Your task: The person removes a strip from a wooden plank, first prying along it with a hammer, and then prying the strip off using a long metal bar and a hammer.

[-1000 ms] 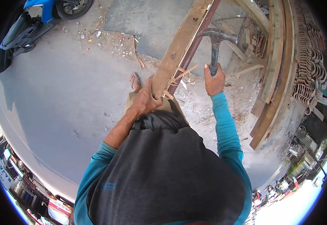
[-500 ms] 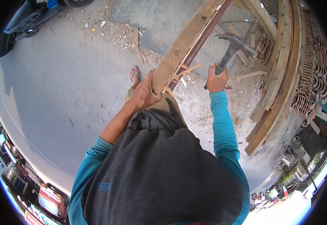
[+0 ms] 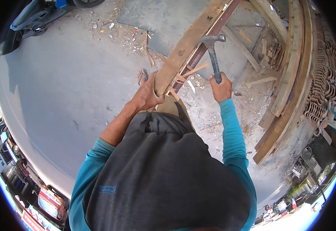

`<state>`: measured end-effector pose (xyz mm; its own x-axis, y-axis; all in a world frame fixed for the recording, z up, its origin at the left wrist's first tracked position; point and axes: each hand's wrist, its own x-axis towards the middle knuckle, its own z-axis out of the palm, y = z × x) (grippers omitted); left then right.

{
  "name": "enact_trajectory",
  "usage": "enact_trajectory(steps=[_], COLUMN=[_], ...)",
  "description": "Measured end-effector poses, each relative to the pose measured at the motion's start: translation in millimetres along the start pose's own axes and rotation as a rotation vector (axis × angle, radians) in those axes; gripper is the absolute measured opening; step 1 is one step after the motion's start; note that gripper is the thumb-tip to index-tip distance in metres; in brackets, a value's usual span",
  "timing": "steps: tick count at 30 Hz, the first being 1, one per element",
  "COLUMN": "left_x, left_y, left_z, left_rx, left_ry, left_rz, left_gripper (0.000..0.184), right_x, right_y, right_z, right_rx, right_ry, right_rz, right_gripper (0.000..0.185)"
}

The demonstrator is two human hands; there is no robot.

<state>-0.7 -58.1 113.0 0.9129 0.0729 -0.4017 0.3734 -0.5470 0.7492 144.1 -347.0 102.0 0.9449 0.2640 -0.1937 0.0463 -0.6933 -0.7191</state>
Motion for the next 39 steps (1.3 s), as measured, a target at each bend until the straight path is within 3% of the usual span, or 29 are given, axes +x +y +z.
enact_trajectory(steps=[3,6,10,18,20,22,24,27,30,35,37,39], left_x=[0.5,0.9,3.8,5.5,6.5,8.4,9.8,8.0,12.1,17.8,20.0,23.4], left_y=[11.0,11.3,11.5,5.4,3.6,3.8,4.8,31.8,-0.7,6.3,10.2,11.8], left_z=[-4.4,-6.8,-11.0,-25.9,-26.9,-28.8,-31.7,-49.3,-33.6,-44.4,-45.7,-45.5], left_rx=[-0.082,-0.072,-0.120,-0.024,0.003,0.020,0.029,0.218,-0.002,0.064,0.098,0.092], left_ry=[-0.039,-0.073,-0.096,-0.275,-0.283,-0.270,-0.347,-0.387,-0.384,-0.410,-0.406,-0.463], left_rz=[-0.064,-0.075,0.033,-0.010,0.058,0.119,0.037,-0.019,0.045,0.089,0.130,0.044], left_gripper=[0.094,0.094,0.099,0.117,0.118,0.119,0.122,0.125,0.126,0.127,0.127,0.127], right_x=[-3.8,-0.7,-22.4,-39.8,-39.8,-42.4,-43.6,-43.6,-43.8,-49.8,-64.9,-79.5], right_y=[-13.7,-48.6,-82.8,-113.2,-117.5,-110.3,-110.8,-122.1,-151.0,-177.2,-163.9,-143.1], right_z=[10.4,9.6,35.9,89.5,86.5,88.6,87.3,69.3,39.7,-14.7,-31.1,-42.6], right_rx=[-0.122,0.133,0.325,0.336,0.274,0.249,0.235,0.676,0.807,0.840,0.788,0.739], right_ry=[0.444,0.402,0.113,0.137,0.040,0.043,0.037,-0.120,-0.099,0.122,0.171,0.205], right_rz=[-0.116,-0.154,-0.002,0.229,0.327,0.312,0.296,0.519,0.515,0.477,0.459,0.447], right_gripper=[0.014,0.020,0.043,0.032,0.028,0.027,0.026,0.024,0.022,0.020,0.019,0.018])
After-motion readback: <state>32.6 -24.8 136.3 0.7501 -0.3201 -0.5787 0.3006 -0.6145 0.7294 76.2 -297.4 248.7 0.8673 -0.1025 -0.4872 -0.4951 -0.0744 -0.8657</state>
